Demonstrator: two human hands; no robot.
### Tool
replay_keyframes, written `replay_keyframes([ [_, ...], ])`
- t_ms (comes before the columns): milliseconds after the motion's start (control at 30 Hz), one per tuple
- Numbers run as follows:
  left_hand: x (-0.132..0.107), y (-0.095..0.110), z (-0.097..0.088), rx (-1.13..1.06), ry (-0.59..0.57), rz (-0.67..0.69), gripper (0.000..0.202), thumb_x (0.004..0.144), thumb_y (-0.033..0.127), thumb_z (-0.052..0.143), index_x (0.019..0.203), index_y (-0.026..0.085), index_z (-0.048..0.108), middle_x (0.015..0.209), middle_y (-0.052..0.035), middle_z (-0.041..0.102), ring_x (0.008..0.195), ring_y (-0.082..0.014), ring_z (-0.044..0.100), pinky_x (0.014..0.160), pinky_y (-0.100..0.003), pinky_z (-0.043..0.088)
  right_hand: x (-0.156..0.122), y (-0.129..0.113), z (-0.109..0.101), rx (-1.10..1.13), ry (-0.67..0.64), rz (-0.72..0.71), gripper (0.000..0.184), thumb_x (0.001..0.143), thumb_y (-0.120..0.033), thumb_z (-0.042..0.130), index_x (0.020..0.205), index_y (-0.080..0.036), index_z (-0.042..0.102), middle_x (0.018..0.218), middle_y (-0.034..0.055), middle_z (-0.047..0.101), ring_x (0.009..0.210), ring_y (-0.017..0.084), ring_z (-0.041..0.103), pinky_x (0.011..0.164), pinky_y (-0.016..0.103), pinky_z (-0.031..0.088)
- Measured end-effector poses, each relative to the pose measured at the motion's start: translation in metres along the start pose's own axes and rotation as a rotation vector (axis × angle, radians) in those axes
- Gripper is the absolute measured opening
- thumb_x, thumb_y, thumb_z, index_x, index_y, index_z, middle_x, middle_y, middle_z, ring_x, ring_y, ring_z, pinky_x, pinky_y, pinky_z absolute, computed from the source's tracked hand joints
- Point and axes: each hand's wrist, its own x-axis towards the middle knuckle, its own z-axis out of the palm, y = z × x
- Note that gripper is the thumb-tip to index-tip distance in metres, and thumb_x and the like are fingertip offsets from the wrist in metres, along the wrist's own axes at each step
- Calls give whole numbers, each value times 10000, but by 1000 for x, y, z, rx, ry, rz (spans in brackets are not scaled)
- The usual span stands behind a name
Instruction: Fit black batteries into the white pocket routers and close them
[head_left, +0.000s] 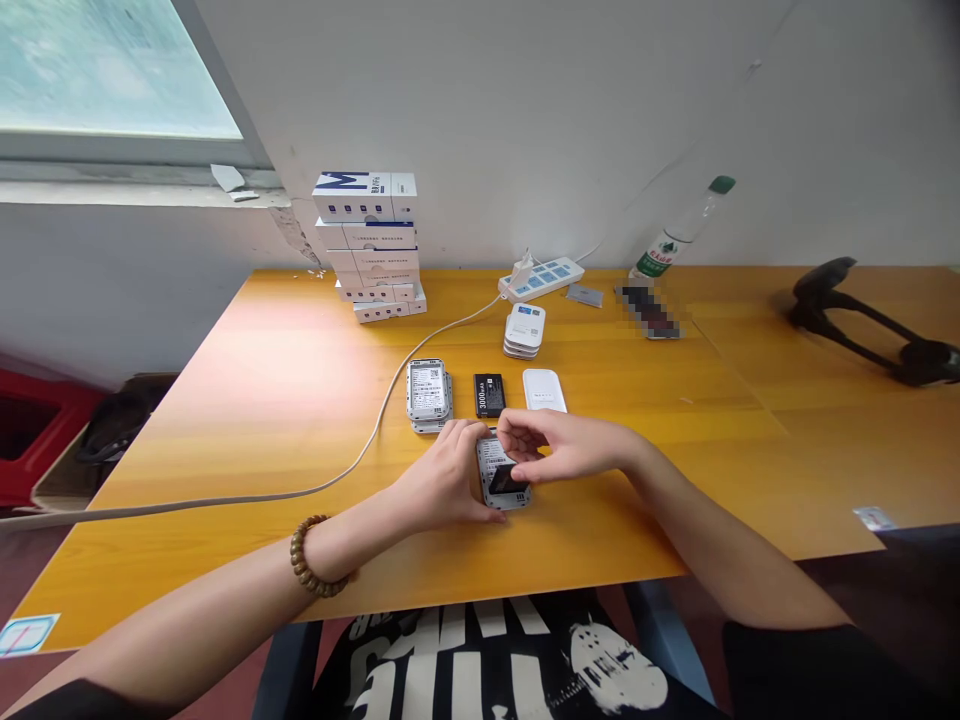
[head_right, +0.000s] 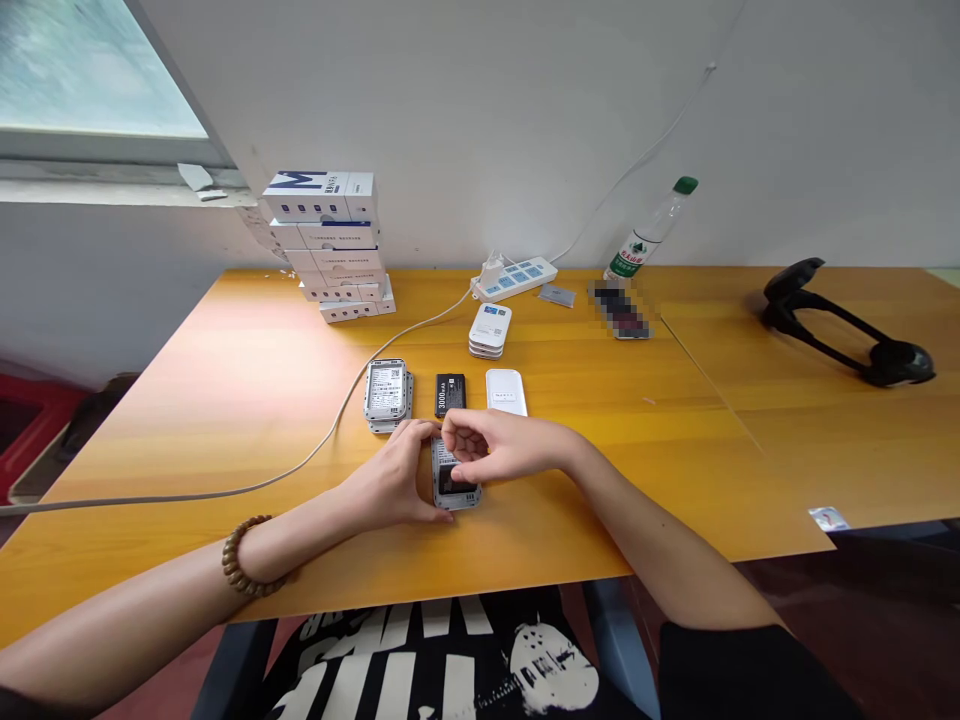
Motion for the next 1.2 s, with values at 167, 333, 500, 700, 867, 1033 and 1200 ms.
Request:
replay_keyframes([
  [167,1,7,-6,-6,22,62,893,612,427,967,1337,244,479,1290,-140,607,1236,-400,610,1009,-647,593,-8,-8,-2,-210,69,-60,83,889,-270,708,943,-212,685,913,22,712,838,191,647,756,317,516],
  [333,3,9,-22,-2,91,182,924,666,452,966,1374,269,402,1446,-189,537,1354,-437,567,1037,-663,581,10,6,-29,111,435,-139,260,892,-387,746,1084,-211,758,1090,71,792,1000,248,737,904,402,594],
  [500,15,-12,-61,109,288,260,835,729,421,933,1348,277,391,1479,-183,524,1400,-410,549,1108,-632,528,55,40,-55,154,757,-47,320,943,-293,626,1192,-170,786,1229,116,793,1117,275,729,1034,478,577],
  [700,28,-65,-98,-9,353,74,840,767,478,913,1380,270,376,1476,-160,527,1423,-387,543,1201,-627,442,80,53,-49,-139,635,41,338,994,-169,564,1245,-158,789,1330,149,776,1206,271,717,1119,465,537],
  [867,30,-82,-96,-137,294,-41,776,803,495,908,1348,294,393,1477,-144,526,1458,-378,531,1250,-661,388,80,51,-40,-422,624,34,300,1013,-183,602,1253,-152,781,1280,161,760,1205,280,704,1125,449,521],
  [1033,30,-78,-94,-158,278,-40,736,807,497,909,1321,303,419,1427,-128,564,1428,-379,557,1221,-672,427,66,44,-36,-549,492,58,511,951,-393,748,1406,-168,691,1406,186,650,1327,350,636,1161,496,497],
  [1200,30,-75,-91,-173,294,-24,757,760,469,952,1321,296,474,1367,-112,616,1398,-370,587,1200,-617,466,55,41,-33,-591,355,54,858,801,-387,879,1566,-199,539,1563,198,544,1478,397,511,1205,538,456],
])
